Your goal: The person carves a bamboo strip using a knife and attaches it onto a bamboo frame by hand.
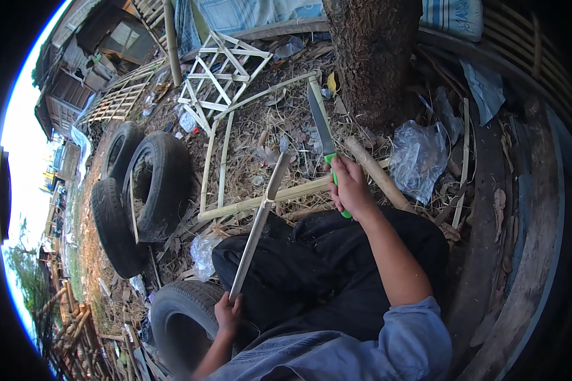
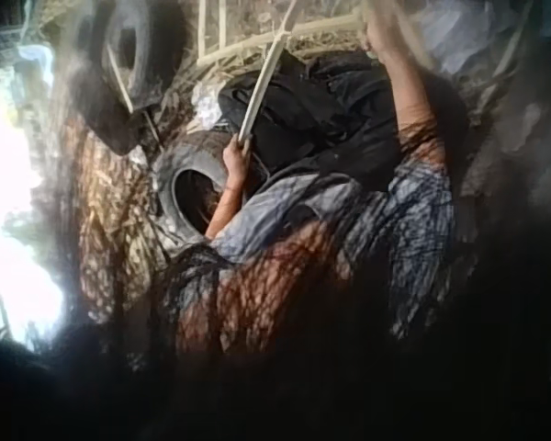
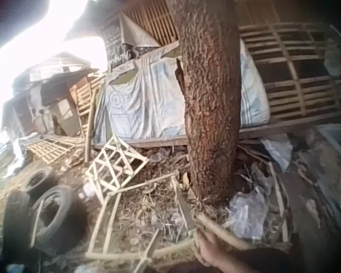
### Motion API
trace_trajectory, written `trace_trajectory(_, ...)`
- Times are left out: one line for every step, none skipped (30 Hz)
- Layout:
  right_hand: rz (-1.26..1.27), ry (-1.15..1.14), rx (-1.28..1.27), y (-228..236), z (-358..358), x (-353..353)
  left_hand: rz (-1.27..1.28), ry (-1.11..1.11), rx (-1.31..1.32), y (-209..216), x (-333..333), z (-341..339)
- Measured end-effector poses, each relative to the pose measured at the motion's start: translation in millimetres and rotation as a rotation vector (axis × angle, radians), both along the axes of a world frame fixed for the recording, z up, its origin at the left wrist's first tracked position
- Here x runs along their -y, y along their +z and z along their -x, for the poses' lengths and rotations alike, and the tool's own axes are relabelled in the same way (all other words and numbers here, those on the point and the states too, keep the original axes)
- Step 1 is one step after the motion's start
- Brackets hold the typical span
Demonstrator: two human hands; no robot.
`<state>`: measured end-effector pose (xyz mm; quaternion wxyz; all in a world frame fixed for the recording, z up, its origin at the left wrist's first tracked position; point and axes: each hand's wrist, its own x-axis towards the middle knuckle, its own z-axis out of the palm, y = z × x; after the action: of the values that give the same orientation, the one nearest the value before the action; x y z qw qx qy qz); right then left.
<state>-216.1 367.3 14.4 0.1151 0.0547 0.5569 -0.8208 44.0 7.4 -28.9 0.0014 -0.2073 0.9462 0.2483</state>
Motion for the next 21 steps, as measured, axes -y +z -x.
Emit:
trace_trajectory(-0.002, -0.002, 0.003, 0, -1, -2, -0.002, 0.011, 0.033, 5, -4, 1)
trace_trajectory(-0.124, 0.091, -0.025, 2, -2, -1, -0.001, 0.011, 0.033, 7, -4, 0)
trace_trajectory(-0.246, 0.184, -0.053, 4, -3, 0, -0.046, 0.001, 0.051, 8, -2, -3)
trace_trajectory(-0.265, 0.264, 0.046, 4, -6, 5, -0.090, -0.009, 0.068, 9, 0, -4)
trace_trajectory(-0.263, 0.264, 0.047, 1, -5, 3, -0.088, -0.008, 0.070, 11, 1, -3)
trace_trajectory(-0.238, 0.252, -0.017, -4, -3, 0, -0.139, -0.009, 0.098, 13, 2, -2)
trace_trajectory(-0.213, 0.239, -0.080, -6, -2, -1, -0.190, -0.010, 0.127, 14, 3, -1)
trace_trajectory(-0.148, 0.108, -0.078, 1, -4, 1, -0.190, -0.007, 0.128, 14, 5, 0)
trace_trajectory(-0.148, 0.111, -0.077, 0, -4, 2, -0.170, -0.042, 0.138, 13, 8, 3)
trace_trajectory(-0.229, 0.168, -0.100, 0, -3, 2, -0.150, -0.076, 0.147, 11, 11, 4)
trace_trajectory(-0.308, 0.225, -0.127, -1, -2, 2, -0.149, -0.072, 0.145, 9, 14, 3)
trace_trajectory(-0.260, 0.314, 0.038, -3, -4, 1, -0.113, -0.094, 0.154, 7, 18, 3)
trace_trajectory(-0.260, 0.318, 0.035, -4, -3, -3, -0.076, -0.116, 0.164, 6, 20, 2)
trace_trajectory(-0.226, 0.224, -0.014, -4, -3, -9, -0.079, -0.113, 0.164, 6, 19, 3)
trace_trajectory(-0.192, 0.129, -0.063, -4, -2, -12, -0.097, -0.095, 0.168, 6, 17, 6)
trace_trajectory(-0.145, -0.044, -0.083, -7, -2, -10, -0.116, -0.076, 0.173, 6, 15, 7)
trace_trajectory(-0.142, -0.040, -0.082, -10, -4, -7, -0.115, -0.071, 0.174, 5, 16, 7)
trace_trajectory(-0.311, 0.133, -0.128, -13, -8, -2, -0.101, -0.068, 0.173, 3, 17, 7)
trace_trajectory(-0.477, 0.306, -0.173, -17, -12, 2, -0.086, -0.065, 0.172, 2, 18, 7)
trace_trajectory(-0.350, 0.315, -0.096, -19, -14, 4, -0.086, -0.064, 0.173, 3, 17, 7)
trace_trajectory(-0.349, 0.315, -0.095, -18, -13, 1, -0.093, -0.058, 0.174, 6, 15, 8)
